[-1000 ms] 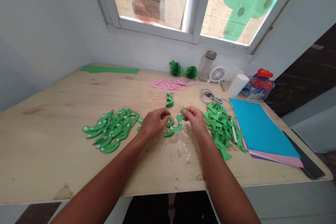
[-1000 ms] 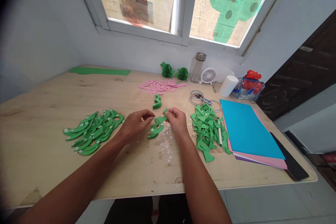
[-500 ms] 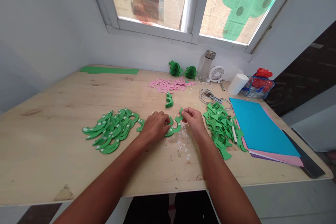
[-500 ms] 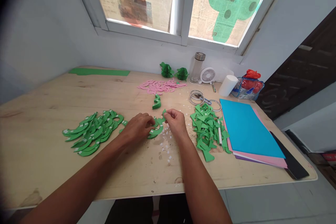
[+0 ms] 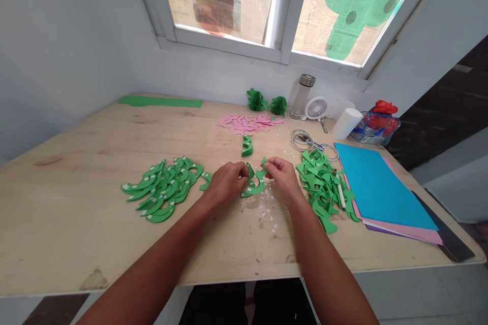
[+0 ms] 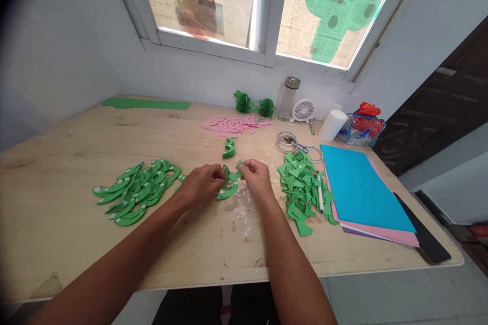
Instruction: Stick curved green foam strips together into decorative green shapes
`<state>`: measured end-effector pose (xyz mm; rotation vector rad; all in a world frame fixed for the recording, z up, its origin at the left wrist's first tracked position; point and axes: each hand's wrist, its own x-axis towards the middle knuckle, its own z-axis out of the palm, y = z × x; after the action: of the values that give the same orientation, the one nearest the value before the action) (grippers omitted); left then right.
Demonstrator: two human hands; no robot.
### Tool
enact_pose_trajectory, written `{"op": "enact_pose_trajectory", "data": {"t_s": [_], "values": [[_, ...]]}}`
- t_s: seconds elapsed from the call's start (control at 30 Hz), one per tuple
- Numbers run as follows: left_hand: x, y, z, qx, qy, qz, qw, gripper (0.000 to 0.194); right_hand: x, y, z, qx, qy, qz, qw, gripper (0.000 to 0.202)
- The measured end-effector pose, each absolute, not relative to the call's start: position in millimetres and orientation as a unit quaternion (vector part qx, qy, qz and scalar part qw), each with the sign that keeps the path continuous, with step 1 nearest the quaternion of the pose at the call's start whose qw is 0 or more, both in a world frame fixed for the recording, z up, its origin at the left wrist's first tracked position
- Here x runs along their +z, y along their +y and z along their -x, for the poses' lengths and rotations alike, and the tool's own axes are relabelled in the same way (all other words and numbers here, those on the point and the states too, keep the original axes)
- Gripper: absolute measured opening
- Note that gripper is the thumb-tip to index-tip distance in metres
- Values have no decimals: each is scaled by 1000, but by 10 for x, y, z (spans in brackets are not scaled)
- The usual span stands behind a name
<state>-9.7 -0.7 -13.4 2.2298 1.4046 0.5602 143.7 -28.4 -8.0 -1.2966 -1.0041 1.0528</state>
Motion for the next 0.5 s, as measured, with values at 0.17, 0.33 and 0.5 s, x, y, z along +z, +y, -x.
{"op": "enact_pose_trajectory", "data": {"t_s": [0.17, 0.33, 0.5], "values": [[-97, 40, 155, 277, 468, -759, 357, 9, -90, -302, -1448, 437, -452, 543, 557, 15], [-85, 55, 157, 337, 427, -697, 467, 15, -145, -304, -1460, 450, -482, 515, 548, 19], [-46, -6, 117, 356, 399, -650, 539, 17, -130, -322, -1437, 478, -492, 497, 531, 18]]}}
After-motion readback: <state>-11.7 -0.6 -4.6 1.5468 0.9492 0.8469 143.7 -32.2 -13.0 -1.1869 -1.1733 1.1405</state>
